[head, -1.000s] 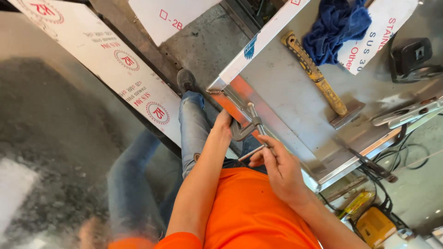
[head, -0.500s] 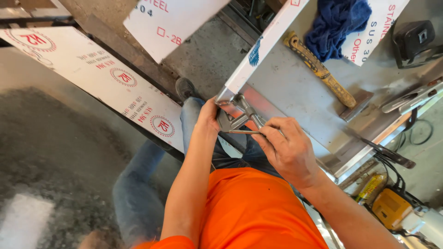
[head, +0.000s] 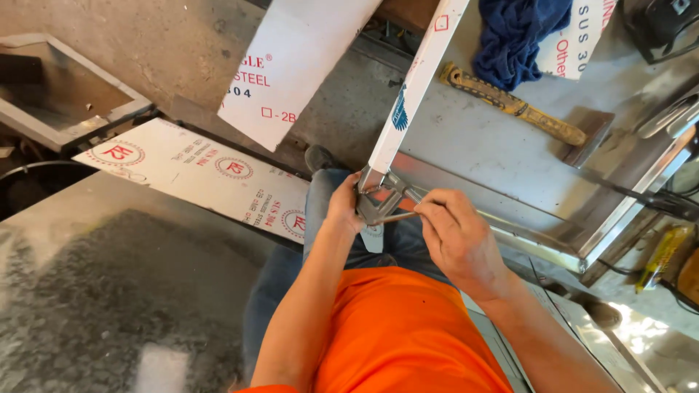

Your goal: Assembling, clamping, and tack welding stainless steel sheets to a metal frame.

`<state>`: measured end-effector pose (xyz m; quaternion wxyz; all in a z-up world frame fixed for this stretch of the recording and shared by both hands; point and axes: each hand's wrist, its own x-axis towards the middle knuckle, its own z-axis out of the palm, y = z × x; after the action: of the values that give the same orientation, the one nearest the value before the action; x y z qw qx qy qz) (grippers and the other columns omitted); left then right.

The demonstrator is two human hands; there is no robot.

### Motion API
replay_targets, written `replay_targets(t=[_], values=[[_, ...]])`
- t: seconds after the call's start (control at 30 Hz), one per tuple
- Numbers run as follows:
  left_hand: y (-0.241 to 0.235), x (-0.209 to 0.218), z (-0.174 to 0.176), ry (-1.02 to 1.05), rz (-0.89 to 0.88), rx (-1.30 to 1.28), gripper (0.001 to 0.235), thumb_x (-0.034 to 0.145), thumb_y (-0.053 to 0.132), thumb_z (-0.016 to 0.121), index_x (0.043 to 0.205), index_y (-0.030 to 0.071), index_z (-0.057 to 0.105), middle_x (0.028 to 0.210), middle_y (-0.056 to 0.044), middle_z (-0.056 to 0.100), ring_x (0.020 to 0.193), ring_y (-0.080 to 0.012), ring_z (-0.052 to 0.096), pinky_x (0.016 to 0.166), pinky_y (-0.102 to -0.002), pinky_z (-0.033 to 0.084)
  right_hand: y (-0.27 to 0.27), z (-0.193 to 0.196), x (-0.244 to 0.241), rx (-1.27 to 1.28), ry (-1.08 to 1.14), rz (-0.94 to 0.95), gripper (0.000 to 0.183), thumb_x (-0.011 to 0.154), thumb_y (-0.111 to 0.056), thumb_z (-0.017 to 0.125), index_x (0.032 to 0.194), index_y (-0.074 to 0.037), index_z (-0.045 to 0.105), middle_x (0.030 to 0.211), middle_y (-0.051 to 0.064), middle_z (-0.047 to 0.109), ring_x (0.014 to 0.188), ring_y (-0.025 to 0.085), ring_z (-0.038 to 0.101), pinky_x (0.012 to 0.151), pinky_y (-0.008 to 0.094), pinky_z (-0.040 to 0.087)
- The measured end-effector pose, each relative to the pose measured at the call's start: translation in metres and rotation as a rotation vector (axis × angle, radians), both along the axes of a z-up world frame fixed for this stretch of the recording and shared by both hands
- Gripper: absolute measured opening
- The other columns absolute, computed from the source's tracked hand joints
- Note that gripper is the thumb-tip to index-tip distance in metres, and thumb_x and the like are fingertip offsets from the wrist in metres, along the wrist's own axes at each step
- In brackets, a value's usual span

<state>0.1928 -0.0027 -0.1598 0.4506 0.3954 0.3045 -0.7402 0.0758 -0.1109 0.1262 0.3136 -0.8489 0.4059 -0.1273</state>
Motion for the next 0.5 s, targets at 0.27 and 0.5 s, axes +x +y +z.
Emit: replay_targets(t=[0.27,0.5], values=[[-0.015,0.027,0.046,-0.055,0.005,0.010,0.035,0.107,0.030,0.045,0.122,0.005,0.065,0.110,-0.010,0.074,0.096,-0.0219,0.073,0.082,-0.038,0.062,-0.009,0.003,-0.025,0.191,-0.011,0.063,0.018,0.081,0.003,0.074,0.095,-0.004,0.064,0.104,0.011,0.060,0.083,0.029,0.066,0.069,0.037,0.055],[-0.008,0.028,0.053,-0.217,0.007,0.050,0.035,0.106,0.036,0.056,0.104,0.004,0.071,0.083,-0.007,0.076,0.041,-0.0097,0.049,0.032,-0.024,0.025,-0.036,0.005,-0.042,0.302,-0.028,0.204,0.014,0.084,0.000,0.071,0.096,-0.004,0.064,0.104,0.011,0.061,0.087,0.032,0.066,0.073,0.038,0.055]])
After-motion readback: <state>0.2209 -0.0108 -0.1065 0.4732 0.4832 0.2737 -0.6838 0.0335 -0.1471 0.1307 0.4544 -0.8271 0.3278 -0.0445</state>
